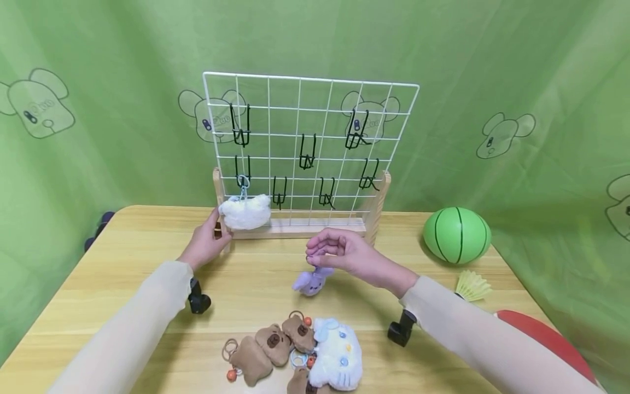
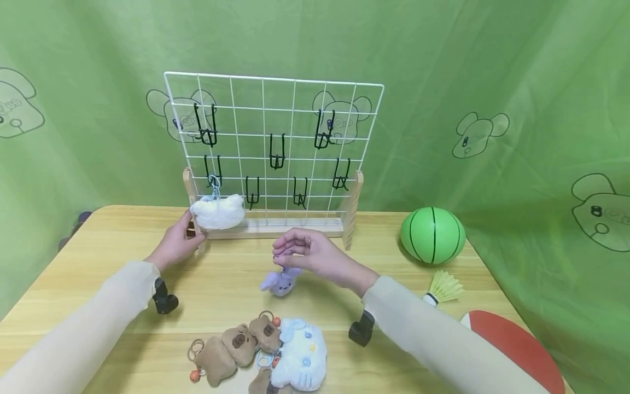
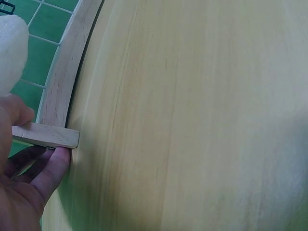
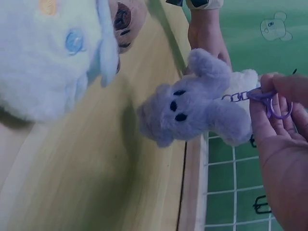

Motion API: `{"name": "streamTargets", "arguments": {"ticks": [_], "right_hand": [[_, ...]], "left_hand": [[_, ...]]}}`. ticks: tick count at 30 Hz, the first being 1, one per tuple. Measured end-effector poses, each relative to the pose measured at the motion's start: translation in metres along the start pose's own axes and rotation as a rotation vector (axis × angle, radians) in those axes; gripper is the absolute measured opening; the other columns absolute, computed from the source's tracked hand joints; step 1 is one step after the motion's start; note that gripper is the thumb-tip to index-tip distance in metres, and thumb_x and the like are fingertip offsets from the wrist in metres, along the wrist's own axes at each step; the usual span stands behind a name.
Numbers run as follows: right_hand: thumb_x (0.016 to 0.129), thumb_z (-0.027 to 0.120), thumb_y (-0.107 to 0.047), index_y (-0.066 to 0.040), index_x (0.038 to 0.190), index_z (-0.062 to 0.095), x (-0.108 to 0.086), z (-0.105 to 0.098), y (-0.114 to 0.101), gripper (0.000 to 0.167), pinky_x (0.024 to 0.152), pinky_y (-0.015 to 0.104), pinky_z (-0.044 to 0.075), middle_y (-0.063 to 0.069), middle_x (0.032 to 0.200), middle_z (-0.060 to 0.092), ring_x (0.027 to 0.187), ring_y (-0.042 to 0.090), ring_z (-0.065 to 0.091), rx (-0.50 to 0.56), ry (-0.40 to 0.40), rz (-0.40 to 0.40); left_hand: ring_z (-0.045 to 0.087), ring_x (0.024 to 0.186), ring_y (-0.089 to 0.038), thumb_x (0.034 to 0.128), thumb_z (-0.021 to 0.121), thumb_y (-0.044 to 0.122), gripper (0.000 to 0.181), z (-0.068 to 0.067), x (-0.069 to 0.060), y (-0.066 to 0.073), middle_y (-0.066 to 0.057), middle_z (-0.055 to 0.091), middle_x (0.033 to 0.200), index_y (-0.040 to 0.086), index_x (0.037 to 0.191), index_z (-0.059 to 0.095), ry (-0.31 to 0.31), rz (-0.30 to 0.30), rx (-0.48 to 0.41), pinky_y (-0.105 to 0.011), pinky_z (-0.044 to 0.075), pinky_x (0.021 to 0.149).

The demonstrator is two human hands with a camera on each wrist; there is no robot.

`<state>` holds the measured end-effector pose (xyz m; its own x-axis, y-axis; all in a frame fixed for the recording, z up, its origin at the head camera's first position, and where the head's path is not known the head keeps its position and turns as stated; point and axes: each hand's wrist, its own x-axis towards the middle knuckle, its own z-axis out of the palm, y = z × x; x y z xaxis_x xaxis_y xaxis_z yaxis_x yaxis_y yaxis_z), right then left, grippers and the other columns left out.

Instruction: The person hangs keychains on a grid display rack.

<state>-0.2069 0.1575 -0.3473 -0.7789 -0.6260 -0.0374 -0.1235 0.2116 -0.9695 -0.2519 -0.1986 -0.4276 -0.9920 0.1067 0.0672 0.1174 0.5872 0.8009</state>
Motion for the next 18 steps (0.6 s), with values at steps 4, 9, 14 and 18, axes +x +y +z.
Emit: {"name": "streamTargets", "arguments": {"ticks": [4, 9, 14, 18], "right_hand": [[0.095, 0.069, 0.0, 0.006, 0.127, 0.064, 0.005, 0.005, -0.007, 0.033, 0.095, 0.026, 0.063, 0.02, 0.119, 0.075, 0.103, 0.01, 0.075, -0.059, 0.028, -0.03], [0.095, 0.07, 0.0, 0.004, 0.125, 0.068, 0.015, 0.012, -0.026, 0.031, 0.094, 0.028, 0.064, 0.021, 0.117, 0.077, 0.104, 0.019, 0.078, -0.169, 0.048, -0.102], [0.094, 0.073, -0.002, 0.0, 0.126, 0.071, 0.032, 0.017, -0.061, 0.032, 0.089, 0.026, 0.065, 0.015, 0.112, 0.079, 0.1, 0.022, 0.077, -0.341, 0.087, -0.227], [0.095, 0.071, -0.002, 0.0, 0.125, 0.072, 0.046, 0.02, -0.092, 0.029, 0.085, 0.026, 0.065, 0.013, 0.11, 0.078, 0.096, 0.024, 0.075, -0.361, 0.121, -0.285]], "left_hand": [[0.062, 0.126, -0.05, 0.0999, 0.059, 0.008, 0.085, 0.0, 0.001, -0.002, -0.038, 0.057, 0.14, 0.006, 0.168, 0.008, -0.006, 0.005, -0.003, -0.054, 0.06, 0.104], [0.061, 0.126, -0.051, 0.0999, 0.059, 0.008, 0.084, 0.001, 0.001, -0.004, -0.038, 0.057, 0.14, 0.005, 0.168, 0.009, -0.005, 0.001, -0.002, -0.055, 0.06, 0.104], [0.062, 0.126, -0.05, 0.0996, 0.059, 0.01, 0.084, 0.001, 0.001, -0.004, -0.037, 0.059, 0.139, 0.006, 0.168, 0.01, 0.006, -0.002, 0.0, -0.054, 0.06, 0.103], [0.063, 0.124, -0.049, 0.0993, 0.06, 0.009, 0.085, 0.002, 0.001, -0.001, -0.037, 0.061, 0.136, 0.005, 0.168, 0.01, 0.009, 0.002, 0.002, -0.054, 0.061, 0.103]]}}
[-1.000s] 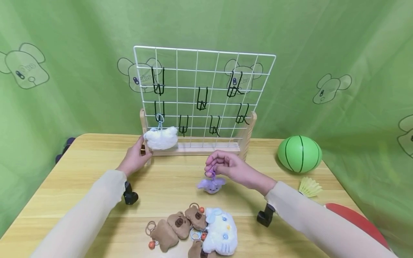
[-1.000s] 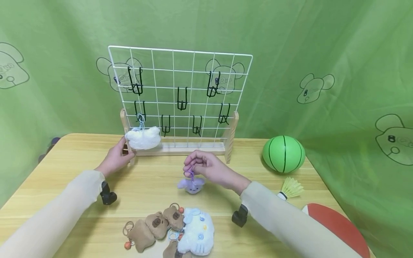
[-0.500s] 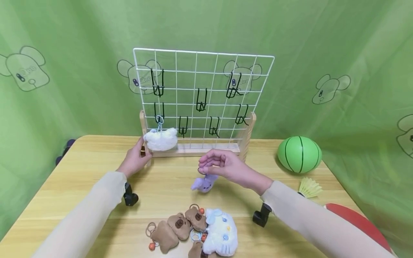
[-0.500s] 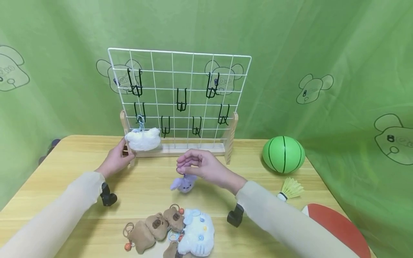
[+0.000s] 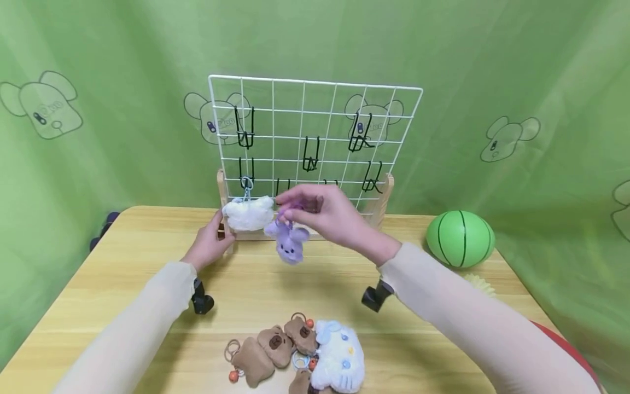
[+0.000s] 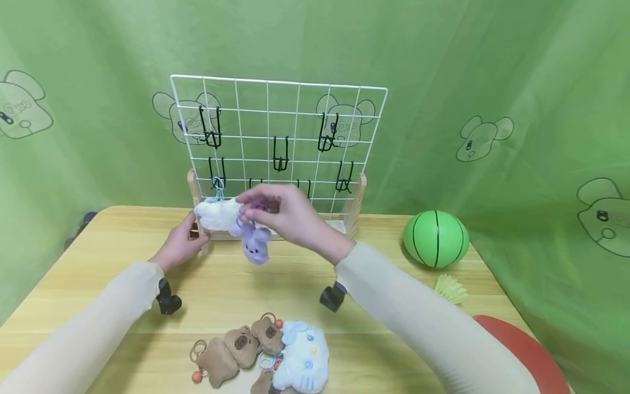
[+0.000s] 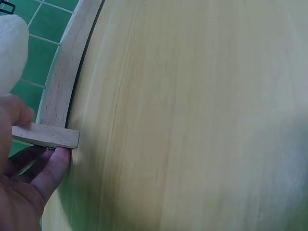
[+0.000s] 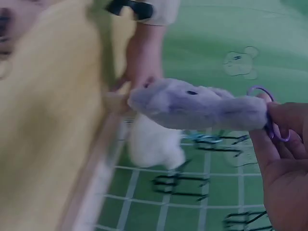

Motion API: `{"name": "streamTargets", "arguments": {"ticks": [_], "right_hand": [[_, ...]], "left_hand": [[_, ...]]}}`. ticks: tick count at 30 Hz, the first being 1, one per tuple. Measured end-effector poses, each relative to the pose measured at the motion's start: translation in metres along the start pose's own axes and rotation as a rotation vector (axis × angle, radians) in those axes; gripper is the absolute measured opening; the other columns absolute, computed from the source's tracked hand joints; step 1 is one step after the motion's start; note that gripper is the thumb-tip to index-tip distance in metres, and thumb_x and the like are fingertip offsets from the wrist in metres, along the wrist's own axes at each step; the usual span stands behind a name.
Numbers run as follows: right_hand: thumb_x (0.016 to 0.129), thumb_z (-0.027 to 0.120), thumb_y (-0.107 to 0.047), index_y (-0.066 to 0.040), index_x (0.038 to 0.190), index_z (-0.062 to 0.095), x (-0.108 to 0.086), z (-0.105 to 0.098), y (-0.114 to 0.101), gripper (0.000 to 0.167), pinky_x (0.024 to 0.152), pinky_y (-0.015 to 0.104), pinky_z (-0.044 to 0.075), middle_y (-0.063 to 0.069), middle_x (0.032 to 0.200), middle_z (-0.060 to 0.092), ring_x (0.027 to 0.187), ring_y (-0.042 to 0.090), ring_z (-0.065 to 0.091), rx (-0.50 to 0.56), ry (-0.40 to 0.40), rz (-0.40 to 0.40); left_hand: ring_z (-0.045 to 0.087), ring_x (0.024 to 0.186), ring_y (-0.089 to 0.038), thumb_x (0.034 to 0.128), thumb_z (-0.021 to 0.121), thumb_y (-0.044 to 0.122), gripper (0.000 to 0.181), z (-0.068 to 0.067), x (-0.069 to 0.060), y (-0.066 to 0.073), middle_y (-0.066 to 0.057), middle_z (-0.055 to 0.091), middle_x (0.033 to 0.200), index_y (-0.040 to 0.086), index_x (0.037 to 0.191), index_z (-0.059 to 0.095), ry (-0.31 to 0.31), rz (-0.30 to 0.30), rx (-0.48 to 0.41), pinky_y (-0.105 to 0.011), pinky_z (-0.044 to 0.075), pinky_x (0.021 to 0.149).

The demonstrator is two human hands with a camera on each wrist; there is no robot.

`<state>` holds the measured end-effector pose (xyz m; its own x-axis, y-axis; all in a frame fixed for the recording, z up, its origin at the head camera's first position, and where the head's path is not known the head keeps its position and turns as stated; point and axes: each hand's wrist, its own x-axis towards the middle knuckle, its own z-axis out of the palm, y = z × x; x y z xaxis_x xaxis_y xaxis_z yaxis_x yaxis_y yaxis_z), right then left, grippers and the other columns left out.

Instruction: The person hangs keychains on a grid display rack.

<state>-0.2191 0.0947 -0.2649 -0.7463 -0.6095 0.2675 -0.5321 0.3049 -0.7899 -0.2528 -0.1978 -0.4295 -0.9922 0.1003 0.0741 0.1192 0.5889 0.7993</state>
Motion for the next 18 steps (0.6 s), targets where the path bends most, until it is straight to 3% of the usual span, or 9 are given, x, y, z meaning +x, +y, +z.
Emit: {"name": "streamTargets", "arguments": {"ticks": [4, 8, 18], "right_hand": [[0.097, 0.068, -0.001, 0.002, 0.121, 0.07, 0.021, -0.004, -0.018, 0.025, 0.087, 0.027, 0.065, 0.015, 0.109, 0.077, 0.098, 0.031, 0.075, 0.114, 0.054, -0.008], [0.097, 0.068, 0.001, 0.003, 0.118, 0.068, 0.042, -0.006, -0.028, 0.022, 0.089, 0.03, 0.066, 0.017, 0.109, 0.075, 0.097, 0.027, 0.074, 0.217, 0.13, -0.029], [0.095, 0.071, 0.001, 0.002, 0.115, 0.067, 0.08, 0.0, -0.043, 0.02, 0.084, 0.027, 0.065, 0.019, 0.109, 0.075, 0.087, 0.015, 0.07, 0.316, 0.264, -0.048]], "left_hand": [[0.063, 0.123, -0.049, 0.0991, 0.06, 0.008, 0.084, 0.0, 0.0, 0.0, -0.037, 0.061, 0.135, 0.005, 0.168, 0.011, 0.004, 0.003, -0.001, -0.053, 0.061, 0.102], [0.063, 0.124, -0.049, 0.0991, 0.06, 0.008, 0.083, 0.0, -0.001, -0.001, -0.037, 0.061, 0.136, 0.005, 0.168, 0.013, 0.006, 0.003, -0.013, -0.054, 0.06, 0.103], [0.064, 0.122, -0.049, 0.0984, 0.06, 0.007, 0.084, 0.001, 0.001, -0.004, -0.036, 0.061, 0.135, 0.005, 0.168, 0.013, 0.019, 0.016, -0.021, -0.054, 0.06, 0.103]]}}
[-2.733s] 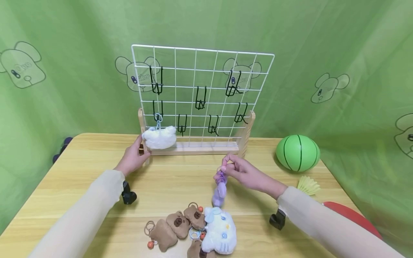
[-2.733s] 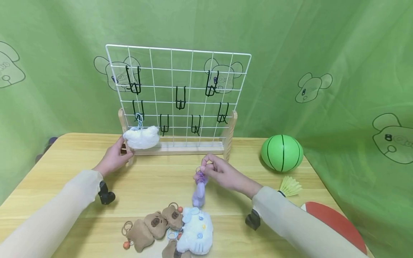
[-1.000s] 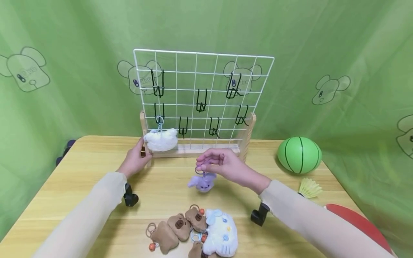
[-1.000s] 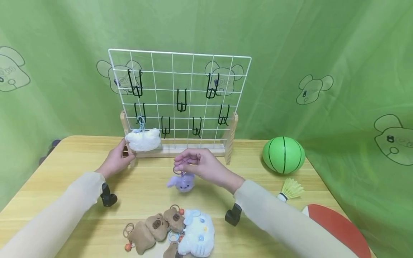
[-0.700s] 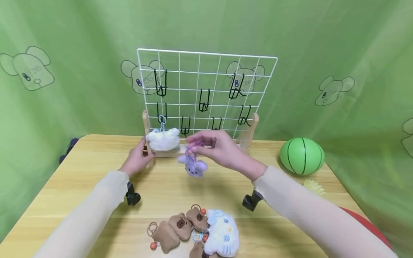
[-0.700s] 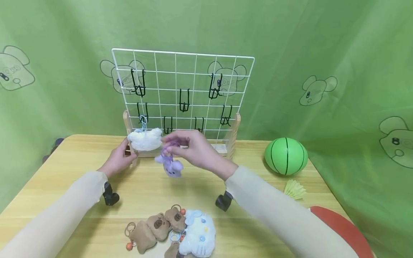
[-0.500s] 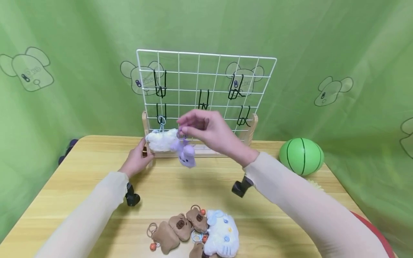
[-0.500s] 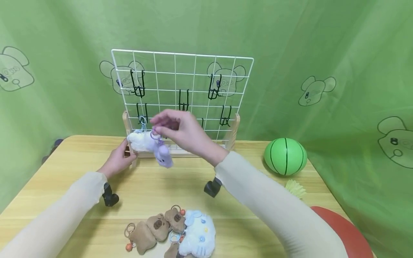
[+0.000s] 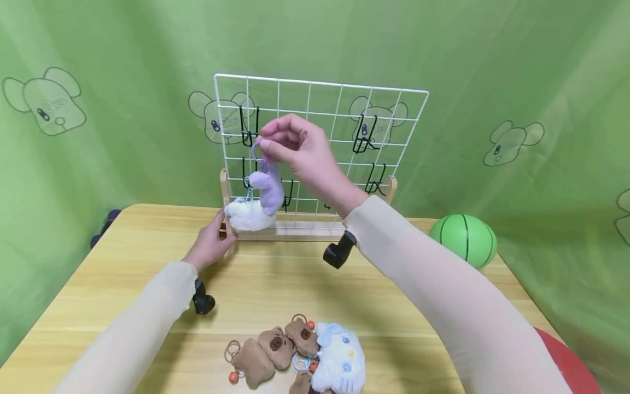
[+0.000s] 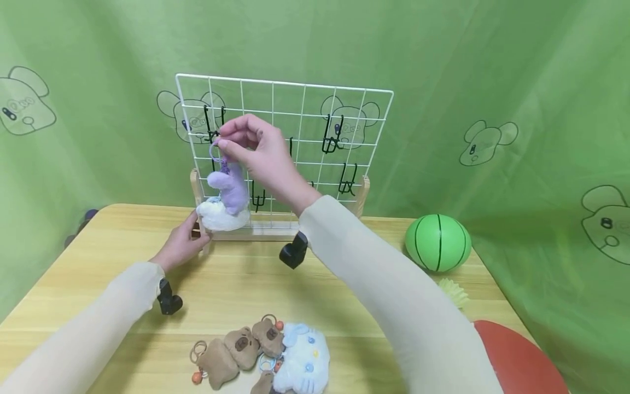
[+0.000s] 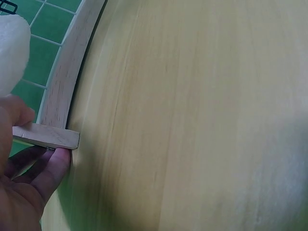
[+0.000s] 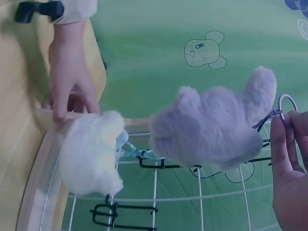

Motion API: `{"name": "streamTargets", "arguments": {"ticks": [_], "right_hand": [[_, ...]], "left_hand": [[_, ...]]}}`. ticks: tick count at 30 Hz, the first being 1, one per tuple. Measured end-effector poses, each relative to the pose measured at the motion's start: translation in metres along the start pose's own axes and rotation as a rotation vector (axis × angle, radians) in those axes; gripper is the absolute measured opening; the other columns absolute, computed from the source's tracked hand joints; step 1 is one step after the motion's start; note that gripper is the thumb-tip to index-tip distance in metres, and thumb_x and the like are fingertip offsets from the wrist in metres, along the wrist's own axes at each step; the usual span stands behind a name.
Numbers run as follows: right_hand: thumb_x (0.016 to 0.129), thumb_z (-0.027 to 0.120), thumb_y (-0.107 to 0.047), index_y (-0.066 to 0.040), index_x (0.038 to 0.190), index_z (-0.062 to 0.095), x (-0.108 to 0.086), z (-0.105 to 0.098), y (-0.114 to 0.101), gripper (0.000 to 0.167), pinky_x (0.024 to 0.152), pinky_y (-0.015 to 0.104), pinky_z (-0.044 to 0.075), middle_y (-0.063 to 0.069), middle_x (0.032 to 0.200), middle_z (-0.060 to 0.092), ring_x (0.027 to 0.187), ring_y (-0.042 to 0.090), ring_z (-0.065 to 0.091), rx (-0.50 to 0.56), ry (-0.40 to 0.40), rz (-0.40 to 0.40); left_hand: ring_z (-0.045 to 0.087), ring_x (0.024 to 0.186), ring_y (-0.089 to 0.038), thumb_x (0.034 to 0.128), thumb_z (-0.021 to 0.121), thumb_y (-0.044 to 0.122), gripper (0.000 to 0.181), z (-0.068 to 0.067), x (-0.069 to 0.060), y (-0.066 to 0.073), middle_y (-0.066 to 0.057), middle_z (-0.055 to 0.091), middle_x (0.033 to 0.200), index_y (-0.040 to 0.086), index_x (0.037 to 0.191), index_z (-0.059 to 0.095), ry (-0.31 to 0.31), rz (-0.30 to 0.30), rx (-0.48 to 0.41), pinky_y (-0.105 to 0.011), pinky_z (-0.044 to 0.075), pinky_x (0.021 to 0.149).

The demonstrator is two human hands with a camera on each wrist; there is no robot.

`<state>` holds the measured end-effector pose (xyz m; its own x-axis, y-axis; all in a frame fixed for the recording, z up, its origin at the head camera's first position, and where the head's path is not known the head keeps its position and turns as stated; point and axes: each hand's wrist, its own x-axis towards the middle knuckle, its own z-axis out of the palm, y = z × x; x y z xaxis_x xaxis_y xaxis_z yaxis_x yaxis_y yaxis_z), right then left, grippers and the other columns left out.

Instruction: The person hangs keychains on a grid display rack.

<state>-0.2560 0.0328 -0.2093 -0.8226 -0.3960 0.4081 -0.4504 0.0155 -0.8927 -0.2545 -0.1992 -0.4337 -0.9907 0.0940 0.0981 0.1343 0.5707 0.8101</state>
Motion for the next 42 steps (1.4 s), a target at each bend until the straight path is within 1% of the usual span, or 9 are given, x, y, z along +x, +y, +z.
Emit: {"name": "streamTargets", "arguments": {"ticks": [4, 8, 14, 18, 22, 29, 35, 38, 42], "right_hand": [[0.094, 0.071, 0.001, 0.001, 0.113, 0.067, 0.012, 0.01, -0.001, 0.02, 0.086, 0.029, 0.066, 0.017, 0.107, 0.075, 0.087, 0.016, 0.069, 0.023, 0.036, 0.016], [0.095, 0.071, 0.003, 0.003, 0.113, 0.067, 0.024, 0.02, 0.001, 0.019, 0.085, 0.029, 0.066, 0.02, 0.11, 0.075, 0.086, 0.014, 0.068, -0.022, 0.081, 0.02], [0.096, 0.069, 0.003, 0.004, 0.112, 0.066, 0.036, 0.031, 0.009, 0.016, 0.082, 0.02, 0.063, 0.019, 0.109, 0.074, 0.088, 0.013, 0.066, -0.198, 0.16, -0.004], [0.097, 0.067, 0.001, 0.002, 0.111, 0.066, 0.038, 0.034, 0.016, 0.013, 0.08, 0.017, 0.061, 0.015, 0.108, 0.072, 0.089, 0.014, 0.065, -0.294, 0.197, 0.035], [0.098, 0.066, 0.0, 0.001, 0.113, 0.065, 0.039, 0.035, 0.022, 0.014, 0.081, 0.017, 0.061, 0.015, 0.11, 0.071, 0.092, 0.015, 0.065, -0.312, 0.197, 0.07], [0.099, 0.066, -0.002, 0.0, 0.116, 0.067, 0.039, 0.031, 0.025, 0.017, 0.086, 0.017, 0.059, 0.014, 0.112, 0.072, 0.095, 0.016, 0.066, -0.346, 0.18, 0.073], [0.1, 0.065, -0.003, 0.001, 0.117, 0.066, 0.038, 0.029, 0.028, 0.017, 0.088, 0.017, 0.059, 0.014, 0.114, 0.072, 0.096, 0.016, 0.065, -0.341, 0.161, 0.08], [0.1, 0.065, -0.004, 0.001, 0.117, 0.066, 0.037, 0.026, 0.029, 0.017, 0.088, 0.018, 0.059, 0.015, 0.114, 0.072, 0.097, 0.016, 0.065, -0.345, 0.155, 0.085], [0.101, 0.064, -0.005, 0.0, 0.118, 0.065, 0.032, 0.021, 0.028, 0.018, 0.092, 0.019, 0.058, 0.013, 0.115, 0.071, 0.101, 0.017, 0.065, -0.374, 0.163, 0.093]], "left_hand": [[0.064, 0.123, -0.049, 0.0985, 0.06, 0.007, 0.084, 0.0, 0.001, 0.0, -0.036, 0.061, 0.135, 0.006, 0.168, 0.012, -0.007, -0.002, 0.003, -0.055, 0.06, 0.103], [0.064, 0.123, -0.05, 0.0985, 0.06, 0.008, 0.084, 0.0, 0.001, 0.001, -0.037, 0.061, 0.135, 0.006, 0.168, 0.013, -0.009, 0.005, 0.006, -0.055, 0.061, 0.102], [0.064, 0.122, -0.051, 0.099, 0.06, 0.007, 0.083, -0.001, 0.001, 0.0, -0.037, 0.061, 0.135, 0.006, 0.168, 0.013, -0.01, 0.022, 0.01, -0.055, 0.062, 0.1], [0.063, 0.123, -0.051, 0.0988, 0.06, 0.007, 0.084, -0.001, 0.0, -0.001, -0.038, 0.059, 0.137, 0.006, 0.168, 0.011, -0.009, 0.02, 0.008, -0.055, 0.062, 0.1], [0.063, 0.123, -0.052, 0.0987, 0.059, 0.006, 0.085, -0.001, -0.001, -0.003, -0.038, 0.058, 0.139, 0.006, 0.168, 0.011, -0.01, 0.019, 0.007, -0.055, 0.061, 0.101], [0.062, 0.125, -0.052, 0.0992, 0.058, 0.006, 0.083, 0.0, 0.0, -0.001, -0.038, 0.056, 0.14, 0.003, 0.167, 0.011, -0.015, 0.022, 0.011, -0.057, 0.059, 0.104], [0.063, 0.124, -0.051, 0.0993, 0.059, 0.007, 0.082, 0.0, 0.0, -0.001, -0.038, 0.057, 0.14, 0.004, 0.167, 0.013, -0.011, 0.022, 0.013, -0.057, 0.059, 0.104], [0.063, 0.124, -0.052, 0.0994, 0.059, 0.007, 0.081, 0.0, 0.0, -0.001, -0.038, 0.057, 0.14, 0.004, 0.167, 0.014, -0.008, 0.026, 0.015, -0.057, 0.059, 0.104], [0.063, 0.124, -0.052, 0.0994, 0.059, 0.006, 0.081, 0.0, 0.0, 0.0, -0.039, 0.058, 0.139, 0.002, 0.167, 0.014, -0.008, 0.032, 0.014, -0.057, 0.059, 0.104]]}}
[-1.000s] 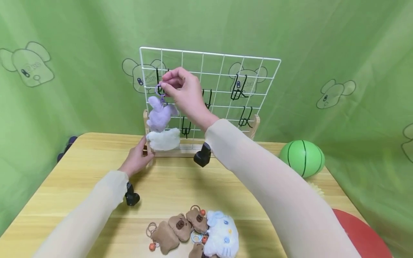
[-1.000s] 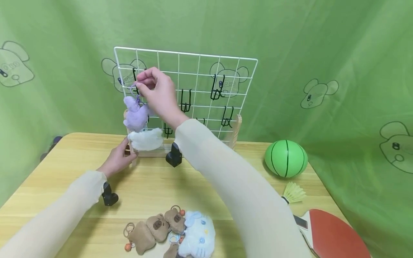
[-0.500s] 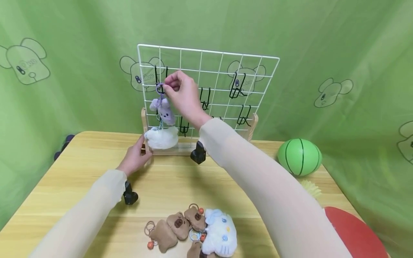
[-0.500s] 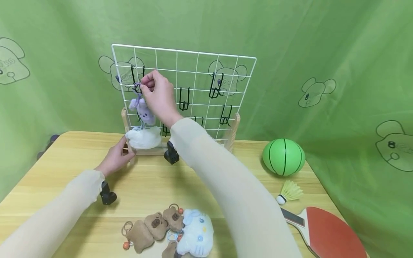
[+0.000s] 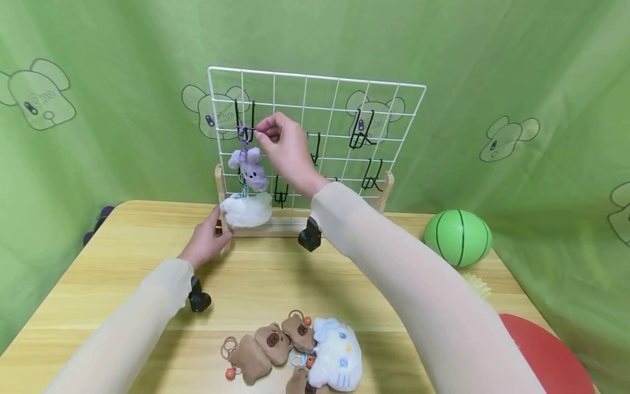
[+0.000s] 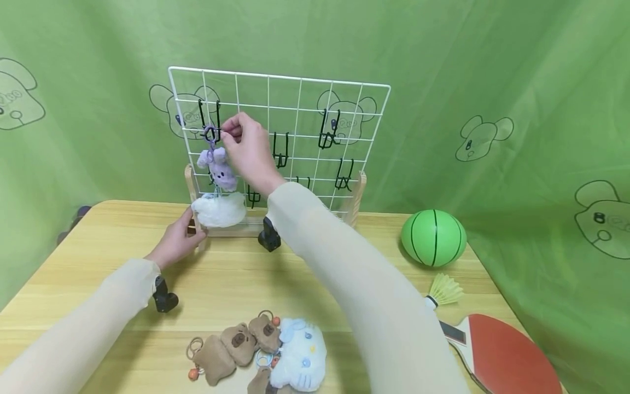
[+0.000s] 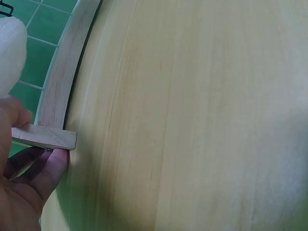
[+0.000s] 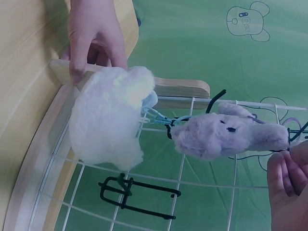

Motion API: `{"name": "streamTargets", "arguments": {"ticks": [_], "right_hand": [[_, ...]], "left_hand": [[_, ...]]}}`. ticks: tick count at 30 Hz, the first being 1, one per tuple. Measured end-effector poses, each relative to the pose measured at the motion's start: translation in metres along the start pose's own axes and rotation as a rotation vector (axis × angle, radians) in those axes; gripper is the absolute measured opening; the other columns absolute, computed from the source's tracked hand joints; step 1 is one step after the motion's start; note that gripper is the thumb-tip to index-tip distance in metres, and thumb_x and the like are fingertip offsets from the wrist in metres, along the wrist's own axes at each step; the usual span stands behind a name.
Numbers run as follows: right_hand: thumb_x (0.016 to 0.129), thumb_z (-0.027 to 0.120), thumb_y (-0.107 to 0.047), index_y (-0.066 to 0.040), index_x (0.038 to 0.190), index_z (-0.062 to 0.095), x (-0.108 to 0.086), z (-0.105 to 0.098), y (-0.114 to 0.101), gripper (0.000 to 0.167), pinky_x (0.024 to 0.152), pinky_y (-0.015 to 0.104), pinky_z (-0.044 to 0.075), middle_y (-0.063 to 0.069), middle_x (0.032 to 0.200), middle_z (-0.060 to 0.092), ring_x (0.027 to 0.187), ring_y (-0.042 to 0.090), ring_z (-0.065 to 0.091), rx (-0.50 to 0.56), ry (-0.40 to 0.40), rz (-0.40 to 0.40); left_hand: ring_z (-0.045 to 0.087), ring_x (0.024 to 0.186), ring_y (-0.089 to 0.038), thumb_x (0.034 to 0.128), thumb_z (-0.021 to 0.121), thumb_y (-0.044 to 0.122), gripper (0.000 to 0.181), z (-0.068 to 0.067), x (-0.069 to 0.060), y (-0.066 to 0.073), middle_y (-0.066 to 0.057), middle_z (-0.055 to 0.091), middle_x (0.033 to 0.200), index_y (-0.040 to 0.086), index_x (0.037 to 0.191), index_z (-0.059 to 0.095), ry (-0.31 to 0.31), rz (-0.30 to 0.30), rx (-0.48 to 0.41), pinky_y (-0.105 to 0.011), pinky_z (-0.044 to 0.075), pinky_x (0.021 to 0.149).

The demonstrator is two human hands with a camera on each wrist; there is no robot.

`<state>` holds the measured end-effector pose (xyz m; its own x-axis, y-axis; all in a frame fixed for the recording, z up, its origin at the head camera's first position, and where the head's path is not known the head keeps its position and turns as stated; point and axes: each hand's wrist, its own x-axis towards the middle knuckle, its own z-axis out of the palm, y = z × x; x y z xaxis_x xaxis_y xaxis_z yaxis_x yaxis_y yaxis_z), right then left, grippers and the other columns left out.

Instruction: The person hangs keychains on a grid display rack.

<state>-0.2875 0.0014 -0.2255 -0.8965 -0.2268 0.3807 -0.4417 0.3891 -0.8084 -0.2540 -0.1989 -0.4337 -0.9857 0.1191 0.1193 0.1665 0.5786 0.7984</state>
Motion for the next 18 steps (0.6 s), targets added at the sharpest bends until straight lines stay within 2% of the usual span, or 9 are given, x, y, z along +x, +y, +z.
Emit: {"name": "streamTargets", "arguments": {"ticks": [5, 9, 13, 16, 18], "right_hand": [[0.104, 0.06, -0.006, 0.001, 0.122, 0.064, -0.012, -0.012, 0.001, 0.02, 0.098, 0.024, 0.058, 0.015, 0.119, 0.07, 0.109, 0.023, 0.066, -0.034, 0.012, -0.044], [0.105, 0.057, -0.005, 0.002, 0.124, 0.062, -0.033, -0.023, 0.005, 0.021, 0.103, 0.025, 0.058, 0.015, 0.123, 0.07, 0.115, 0.024, 0.066, -0.044, -0.027, -0.126], [0.105, 0.055, -0.004, 0.004, 0.124, 0.061, -0.062, -0.036, 0.014, 0.021, 0.107, 0.028, 0.058, 0.016, 0.124, 0.069, 0.118, 0.027, 0.066, -0.06, -0.103, -0.218], [0.104, 0.057, -0.004, 0.005, 0.12, 0.062, -0.086, -0.044, 0.024, 0.02, 0.103, 0.029, 0.061, 0.017, 0.119, 0.071, 0.113, 0.029, 0.069, -0.106, -0.188, -0.255], [0.103, 0.058, -0.005, 0.004, 0.117, 0.064, -0.101, -0.049, 0.033, 0.017, 0.098, 0.029, 0.063, 0.016, 0.114, 0.073, 0.107, 0.029, 0.071, -0.144, -0.272, -0.266]], "left_hand": [[0.062, 0.125, -0.052, 0.0996, 0.058, 0.007, 0.081, -0.001, 0.0, 0.0, -0.038, 0.057, 0.14, 0.003, 0.167, 0.013, -0.007, -0.008, -0.009, -0.057, 0.058, 0.105], [0.062, 0.126, -0.052, 0.0998, 0.058, 0.007, 0.082, -0.001, 0.0, 0.001, -0.039, 0.056, 0.141, 0.004, 0.168, 0.011, -0.007, -0.014, -0.012, -0.057, 0.058, 0.106], [0.062, 0.126, -0.052, 0.1004, 0.057, 0.006, 0.082, -0.001, 0.0, 0.002, -0.039, 0.056, 0.141, 0.004, 0.168, 0.01, -0.009, -0.024, -0.007, -0.057, 0.058, 0.106], [0.061, 0.127, -0.051, 0.1006, 0.058, 0.007, 0.083, -0.001, -0.001, 0.002, -0.038, 0.056, 0.142, 0.004, 0.168, 0.01, -0.015, -0.038, -0.006, -0.056, 0.058, 0.107], [0.061, 0.127, -0.05, 0.1006, 0.058, 0.008, 0.083, -0.002, -0.002, 0.001, -0.037, 0.056, 0.142, 0.005, 0.168, 0.009, -0.016, -0.039, -0.007, -0.056, 0.057, 0.107]]}}
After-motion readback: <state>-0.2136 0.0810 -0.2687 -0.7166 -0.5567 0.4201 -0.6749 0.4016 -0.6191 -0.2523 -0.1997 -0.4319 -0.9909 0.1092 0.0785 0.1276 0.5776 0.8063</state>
